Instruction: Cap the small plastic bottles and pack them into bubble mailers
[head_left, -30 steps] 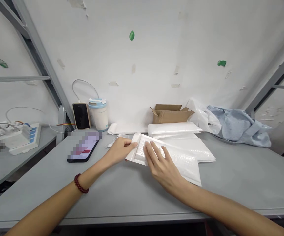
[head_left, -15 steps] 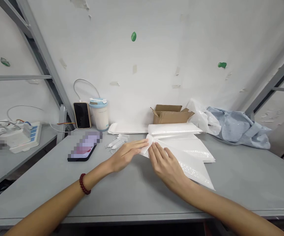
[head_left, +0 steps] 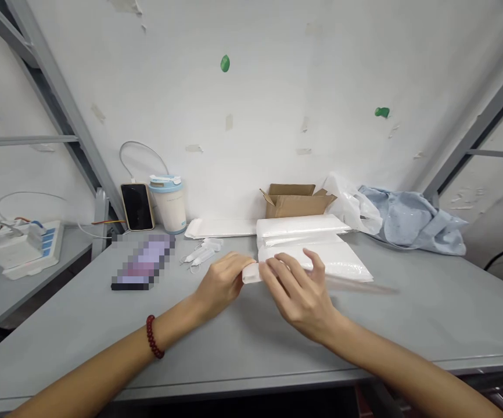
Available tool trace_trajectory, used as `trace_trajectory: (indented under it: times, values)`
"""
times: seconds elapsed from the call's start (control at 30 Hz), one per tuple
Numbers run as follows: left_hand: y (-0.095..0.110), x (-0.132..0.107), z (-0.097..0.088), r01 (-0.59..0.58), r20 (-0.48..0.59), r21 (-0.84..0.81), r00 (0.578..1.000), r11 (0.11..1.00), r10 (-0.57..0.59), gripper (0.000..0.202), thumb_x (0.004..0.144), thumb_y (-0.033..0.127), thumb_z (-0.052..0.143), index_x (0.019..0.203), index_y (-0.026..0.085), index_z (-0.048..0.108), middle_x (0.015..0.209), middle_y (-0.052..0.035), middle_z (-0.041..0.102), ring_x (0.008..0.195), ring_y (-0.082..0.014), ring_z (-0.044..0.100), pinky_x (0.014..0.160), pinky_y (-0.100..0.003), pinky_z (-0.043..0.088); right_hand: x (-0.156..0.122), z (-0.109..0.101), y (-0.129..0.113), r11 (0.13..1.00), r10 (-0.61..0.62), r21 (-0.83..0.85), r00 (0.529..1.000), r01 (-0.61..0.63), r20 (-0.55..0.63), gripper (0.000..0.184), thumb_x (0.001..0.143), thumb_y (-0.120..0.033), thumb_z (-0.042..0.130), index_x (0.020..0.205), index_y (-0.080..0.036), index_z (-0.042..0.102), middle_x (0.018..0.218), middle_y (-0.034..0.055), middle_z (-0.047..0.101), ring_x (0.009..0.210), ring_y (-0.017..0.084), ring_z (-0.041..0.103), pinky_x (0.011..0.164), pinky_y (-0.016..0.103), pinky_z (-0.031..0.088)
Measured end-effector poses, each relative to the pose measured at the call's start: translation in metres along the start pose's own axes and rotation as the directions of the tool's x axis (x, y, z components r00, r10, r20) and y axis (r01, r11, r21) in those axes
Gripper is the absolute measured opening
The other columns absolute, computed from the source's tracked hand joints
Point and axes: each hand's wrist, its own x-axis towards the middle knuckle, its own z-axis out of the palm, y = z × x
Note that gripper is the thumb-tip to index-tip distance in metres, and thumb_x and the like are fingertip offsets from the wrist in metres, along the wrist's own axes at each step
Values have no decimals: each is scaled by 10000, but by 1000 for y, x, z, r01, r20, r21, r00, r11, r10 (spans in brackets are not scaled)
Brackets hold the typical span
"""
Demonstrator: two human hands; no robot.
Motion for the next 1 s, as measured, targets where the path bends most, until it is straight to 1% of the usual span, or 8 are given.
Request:
trace_trajectory:
  times: [0.13, 0.23, 0.37, 0.47, 0.53, 0.67, 0.77, 1.0]
  values:
    - [13, 19, 4, 298, 8, -149, 954, 943, -300, 334, 837, 386, 490, 598, 164, 561, 553, -3, 535, 549, -137, 485, 547, -248, 379, 3, 7, 19, 992, 102, -70, 992, -107, -71, 280, 835, -77, 492, 1095, -166, 549, 1063, 92, 632, 1038, 229, 524, 934, 463, 296]
    - [17, 40, 10, 486, 212, -355, 874, 799, -437, 363, 789, 422, 546, 547, 154, 507, 496, 31, 457, 475, -95, 406, 476, -226, 313, 3, 16, 37, 984, 177, -58, 974, -170, 140, 170, 848, -145, 509, 1005, -134, 575, 1030, 119, 621, 961, 230, 537, 817, 367, 375]
    - [15, 54, 24, 699, 472, -481, 715, 529, -516, 324, 722, 393, 637, 566, 141, 506, 476, 55, 413, 435, -62, 343, 426, -210, 250, 2, 20, 60, 947, 291, -43, 790, -320, 539, 95, 840, -230, 549, 843, -142, 584, 822, 80, 621, 769, 200, 565, 603, 286, 374]
    - [15, 52, 33, 771, 549, -521, 631, 366, -549, 279, 698, 348, 681, 604, 122, 546, 486, 35, 475, 438, -65, 399, 426, -211, 290, 3, 15, 74, 888, 362, -41, 641, -458, 677, 161, 828, -322, 572, 861, -164, 575, 799, 49, 618, 674, 169, 570, 520, 256, 338]
    - [17, 48, 35, 780, 574, -548, 614, 303, -542, 258, 699, 330, 692, 643, 106, 577, 507, 14, 524, 457, -70, 449, 452, -211, 338, 3, 11, 81, 851, 368, 5, 603, -525, 708, 225, 804, -390, 590, 874, -177, 570, 806, 29, 620, 617, 144, 558, 497, 243, 326]
    - [19, 43, 35, 771, 581, -582, 617, 259, -531, 254, 739, 312, 669, 636, 102, 570, 518, -17, 580, 474, -78, 508, 502, -210, 399, 1, 8, 85, 828, 350, 76, 619, -555, 703, 252, 773, -409, 612, 881, -185, 570, 806, 18, 623, 592, 128, 549, 484, 231, 319]
    - [16, 44, 36, 766, 557, -593, 613, 248, -560, 247, 765, 281, 653, 622, 103, 555, 496, -30, 592, 455, -83, 523, 495, -204, 415, 1, 12, 84, 852, 358, 32, 627, -523, 692, 226, 773, -375, 614, 885, -183, 573, 792, 23, 616, 593, 134, 554, 475, 232, 302]
    - [13, 49, 41, 762, 553, -620, 591, 184, -587, 220, 813, 208, 605, 632, 83, 586, 505, -38, 599, 563, -129, 638, 521, -191, 481, 3, 11, 87, 844, 383, -26, 568, -536, 728, 220, 785, -369, 609, 887, -180, 568, 794, 19, 608, 607, 139, 553, 488, 239, 304]
